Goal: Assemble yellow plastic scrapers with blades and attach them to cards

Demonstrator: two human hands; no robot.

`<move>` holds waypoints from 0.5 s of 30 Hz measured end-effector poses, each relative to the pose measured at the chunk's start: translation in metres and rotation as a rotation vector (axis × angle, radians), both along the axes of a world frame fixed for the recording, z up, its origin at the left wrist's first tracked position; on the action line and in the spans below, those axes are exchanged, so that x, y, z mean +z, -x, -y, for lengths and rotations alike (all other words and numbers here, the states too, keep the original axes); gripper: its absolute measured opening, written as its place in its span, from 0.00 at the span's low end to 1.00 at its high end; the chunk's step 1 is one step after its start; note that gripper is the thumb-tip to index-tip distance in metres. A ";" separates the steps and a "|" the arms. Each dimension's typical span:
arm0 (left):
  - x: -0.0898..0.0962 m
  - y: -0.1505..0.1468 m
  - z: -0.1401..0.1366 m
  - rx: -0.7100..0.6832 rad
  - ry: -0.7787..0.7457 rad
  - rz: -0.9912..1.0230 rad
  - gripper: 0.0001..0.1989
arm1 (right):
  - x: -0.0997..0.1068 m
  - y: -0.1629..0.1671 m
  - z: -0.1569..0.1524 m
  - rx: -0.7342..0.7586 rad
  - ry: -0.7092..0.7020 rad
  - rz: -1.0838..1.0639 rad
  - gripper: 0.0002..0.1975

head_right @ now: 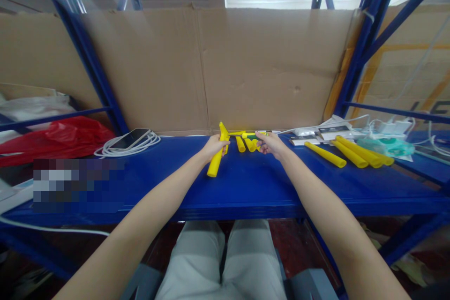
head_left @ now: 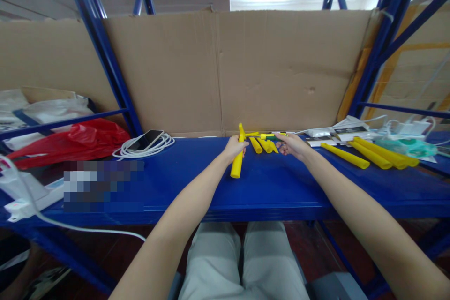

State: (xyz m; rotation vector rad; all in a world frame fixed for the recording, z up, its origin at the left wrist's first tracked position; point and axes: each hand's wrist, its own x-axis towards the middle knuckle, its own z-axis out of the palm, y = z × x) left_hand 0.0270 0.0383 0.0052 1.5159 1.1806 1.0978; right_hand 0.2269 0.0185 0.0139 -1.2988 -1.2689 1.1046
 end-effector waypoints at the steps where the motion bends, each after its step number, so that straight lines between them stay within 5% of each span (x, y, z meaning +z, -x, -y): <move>1: 0.000 0.000 0.000 0.000 0.000 -0.001 0.06 | 0.000 0.000 0.000 0.001 0.001 -0.004 0.10; 15: 0.002 0.000 0.000 0.059 0.016 -0.042 0.07 | 0.003 0.001 0.002 0.000 0.016 -0.176 0.03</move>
